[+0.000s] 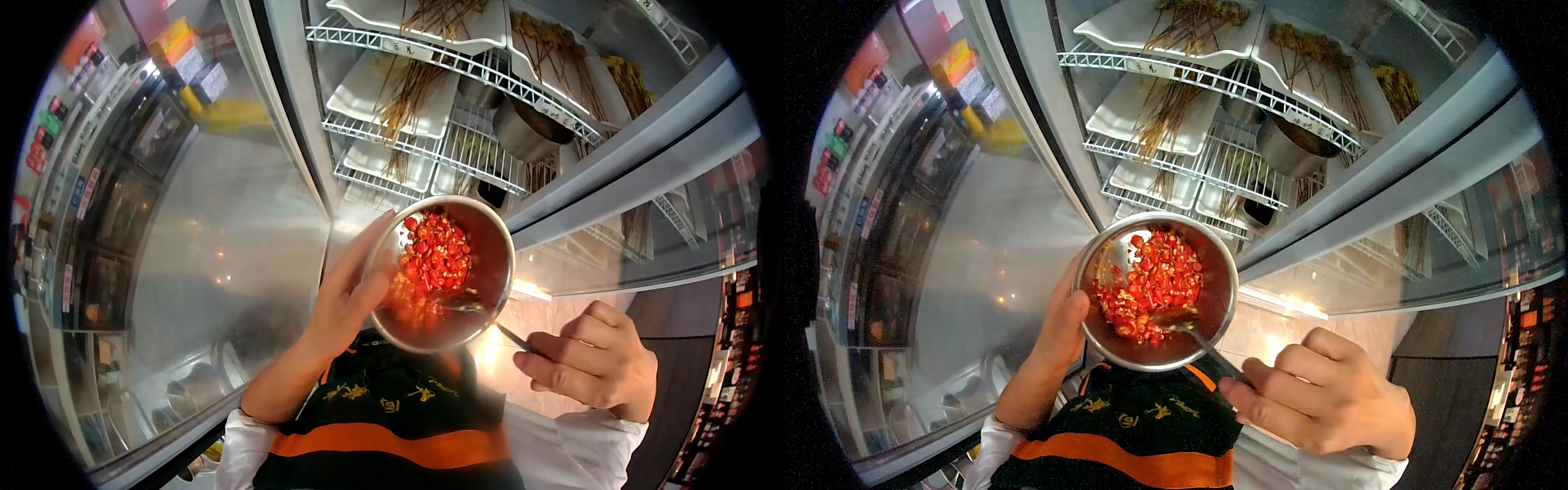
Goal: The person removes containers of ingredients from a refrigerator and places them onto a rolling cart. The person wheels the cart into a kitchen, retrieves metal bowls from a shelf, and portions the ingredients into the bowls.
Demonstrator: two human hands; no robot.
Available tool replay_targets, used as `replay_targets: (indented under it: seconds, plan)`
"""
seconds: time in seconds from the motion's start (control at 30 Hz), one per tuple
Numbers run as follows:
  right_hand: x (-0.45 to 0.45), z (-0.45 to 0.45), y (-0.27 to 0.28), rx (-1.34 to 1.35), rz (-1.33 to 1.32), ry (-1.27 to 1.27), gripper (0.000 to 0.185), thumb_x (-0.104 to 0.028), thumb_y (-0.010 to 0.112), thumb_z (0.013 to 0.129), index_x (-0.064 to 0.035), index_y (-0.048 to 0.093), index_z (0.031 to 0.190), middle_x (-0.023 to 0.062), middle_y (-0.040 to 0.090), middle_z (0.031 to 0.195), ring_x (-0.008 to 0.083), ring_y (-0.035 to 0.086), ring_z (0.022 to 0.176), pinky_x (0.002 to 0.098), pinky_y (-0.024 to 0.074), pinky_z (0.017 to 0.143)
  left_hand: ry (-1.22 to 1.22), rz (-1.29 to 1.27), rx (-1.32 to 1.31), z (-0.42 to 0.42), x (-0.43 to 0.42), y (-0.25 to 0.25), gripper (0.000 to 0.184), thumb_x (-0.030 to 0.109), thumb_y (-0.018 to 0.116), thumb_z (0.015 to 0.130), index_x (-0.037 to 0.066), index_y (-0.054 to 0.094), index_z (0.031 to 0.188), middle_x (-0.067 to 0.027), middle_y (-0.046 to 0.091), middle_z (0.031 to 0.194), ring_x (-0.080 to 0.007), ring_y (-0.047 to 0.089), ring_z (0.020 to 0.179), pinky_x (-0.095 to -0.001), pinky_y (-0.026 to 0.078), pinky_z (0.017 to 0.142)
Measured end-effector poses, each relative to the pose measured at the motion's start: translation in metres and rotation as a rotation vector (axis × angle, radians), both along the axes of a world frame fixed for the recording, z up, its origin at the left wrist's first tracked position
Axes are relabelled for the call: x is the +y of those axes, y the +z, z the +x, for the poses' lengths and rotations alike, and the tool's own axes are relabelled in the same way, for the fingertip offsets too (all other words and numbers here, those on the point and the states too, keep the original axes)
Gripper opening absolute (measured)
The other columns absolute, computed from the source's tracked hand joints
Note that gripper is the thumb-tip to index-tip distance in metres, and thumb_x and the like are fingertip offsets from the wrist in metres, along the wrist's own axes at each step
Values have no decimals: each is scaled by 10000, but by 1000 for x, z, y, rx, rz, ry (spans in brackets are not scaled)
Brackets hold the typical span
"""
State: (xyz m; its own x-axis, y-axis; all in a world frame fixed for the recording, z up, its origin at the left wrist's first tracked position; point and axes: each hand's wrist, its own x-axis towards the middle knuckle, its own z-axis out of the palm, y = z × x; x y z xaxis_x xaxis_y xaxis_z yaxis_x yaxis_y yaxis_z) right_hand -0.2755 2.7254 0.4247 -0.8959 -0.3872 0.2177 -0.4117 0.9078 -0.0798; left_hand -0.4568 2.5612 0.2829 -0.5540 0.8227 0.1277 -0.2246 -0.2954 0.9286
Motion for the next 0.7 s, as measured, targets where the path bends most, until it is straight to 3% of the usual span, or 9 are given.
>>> replay_targets:
  seconds: [0.23,0.33,0.43,0.47,0.57,0.6,0.7]
  plan:
    - [4,-8,-18,134,-10,-184,226,-51,621,589,27,577,796,60,511,660,130,432,520,245,345,428,-34,46,38,6,9,8,609,299,530,792,13,276,1265,-75,392,1191,-143,386,1054,-267,283,905]
    - [0,-10,-24,124,-242,1,230,-22,613,569,53,570,782,73,505,645,139,438,511,239,339,398,-53,58,-3,7,10,7,632,303,537,784,-1,264,1266,-95,384,1209,-161,370,1095,-280,267,925]
    - [4,-2,-7,140,-215,-31,229,-26,624,565,50,574,775,59,505,616,131,424,477,232,328,388,-34,53,-26,8,10,7,652,309,545,777,-11,255,1266,-110,379,1216,-177,358,1121,-293,261,937]
    - [6,0,-11,230,-163,-107,134,-121,582,649,-8,597,718,48,513,573,143,413,448,246,296,377,-15,79,-32,8,12,9,668,316,555,770,-16,252,1265,-116,376,1221,-185,349,1134,-299,257,943]
    - [4,4,0,301,-114,-173,172,-186,595,658,-24,603,714,32,491,535,139,400,440,249,257,365,-61,101,16,10,8,24,720,332,585,746,-16,236,1270,-123,346,1243,-192,341,1141,-304,249,949]
    - [4,9,7,287,-120,-132,186,-237,595,675,-51,595,666,17,463,505,134,372,429,251,242,365,-123,138,-87,14,3,42,783,340,613,722,-14,197,1283,-135,293,1278,-208,307,1169,-321,229,964]
    - [1,16,12,573,-137,30,235,-286,596,692,-86,551,578,-14,416,493,123,319,429,261,223,370,-215,181,-62,17,-9,58,877,378,645,680,-16,158,1292,-150,241,1306,-228,261,1201,-342,202,977]
